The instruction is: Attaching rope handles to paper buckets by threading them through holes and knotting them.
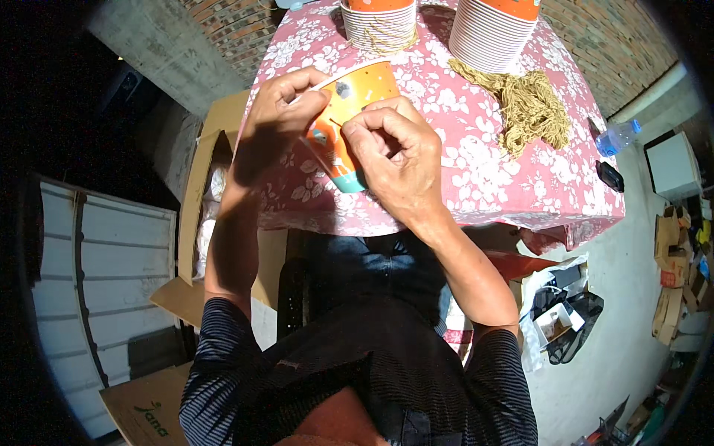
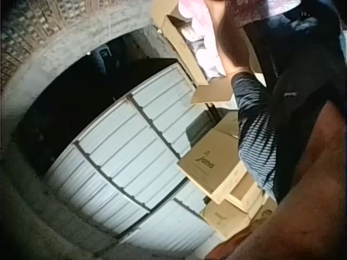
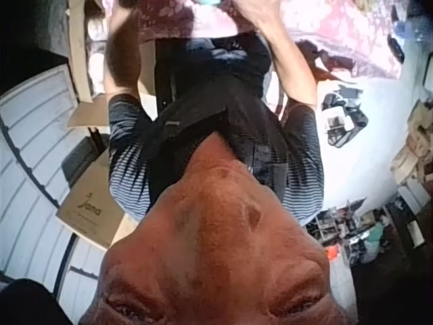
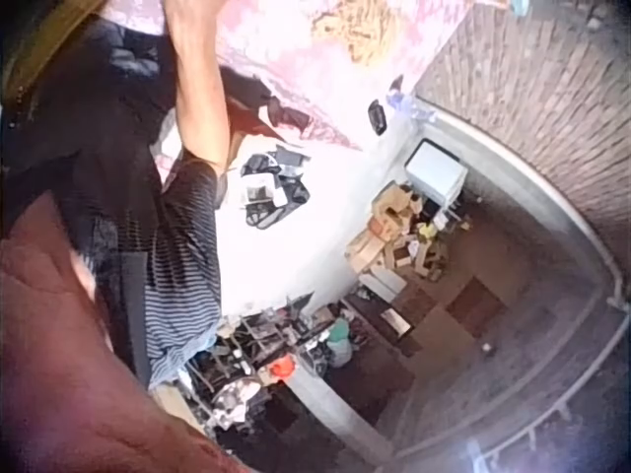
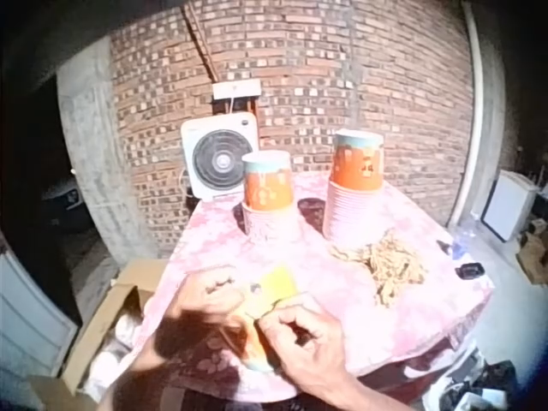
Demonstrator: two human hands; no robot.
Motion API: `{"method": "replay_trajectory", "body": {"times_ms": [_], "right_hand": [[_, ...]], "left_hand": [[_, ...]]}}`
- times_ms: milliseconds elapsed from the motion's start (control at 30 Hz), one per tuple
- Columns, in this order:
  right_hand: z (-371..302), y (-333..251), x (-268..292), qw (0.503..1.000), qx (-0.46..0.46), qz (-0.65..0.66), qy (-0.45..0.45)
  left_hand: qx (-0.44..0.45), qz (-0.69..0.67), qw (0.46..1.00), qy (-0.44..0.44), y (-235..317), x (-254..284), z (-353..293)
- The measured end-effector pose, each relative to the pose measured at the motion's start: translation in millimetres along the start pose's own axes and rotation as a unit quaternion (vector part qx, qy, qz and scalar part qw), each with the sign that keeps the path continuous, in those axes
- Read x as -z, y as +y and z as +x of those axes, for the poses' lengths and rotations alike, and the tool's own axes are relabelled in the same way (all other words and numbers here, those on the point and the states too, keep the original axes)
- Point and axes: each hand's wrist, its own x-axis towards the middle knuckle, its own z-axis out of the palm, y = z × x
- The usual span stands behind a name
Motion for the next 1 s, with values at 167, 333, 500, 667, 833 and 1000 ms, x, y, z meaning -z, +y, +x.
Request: {"method": "replay_trajectory", "body": {"times_ms": [167, 333, 500, 667, 833, 1000], "right_hand": [[-3.4, 2.5, -3.9, 1.000, 0.002, -0.025, 0.004], [-5.9, -1.4, -5.6, 1.000, 0.012, -0.027, -0.008], [-8.6, -1.7, -3.3, 1.000, -0.003, -0.015, 0.005], [-10.1, 0.1, -3.1, 1.000, -0.006, -0.010, 0.012], [-8.1, -6.3, -1.5, 1.000, -0.016, -0.006, 0.010], [-8.8, -10.0, 2.8, 0.997, 0.044, -0.067, 0.015]], "left_hand": [[0.032, 0.005, 0.999, -0.020, 0.2, -0.2, -2.6], [0.103, -0.193, 0.975, 0.031, 15.0, -4.0, -6.6], [0.201, -0.225, 0.953, -0.023, 12.6, 7.1, -16.3], [0.192, -0.176, 0.965, -0.028, 13.4, 8.9, -23.1], [0.084, -0.160, 0.983, -0.040, 5.5, 5.5, -37.2], [0.025, -0.033, 0.999, -0.014, 12.4, -6.1, -40.4]]}}
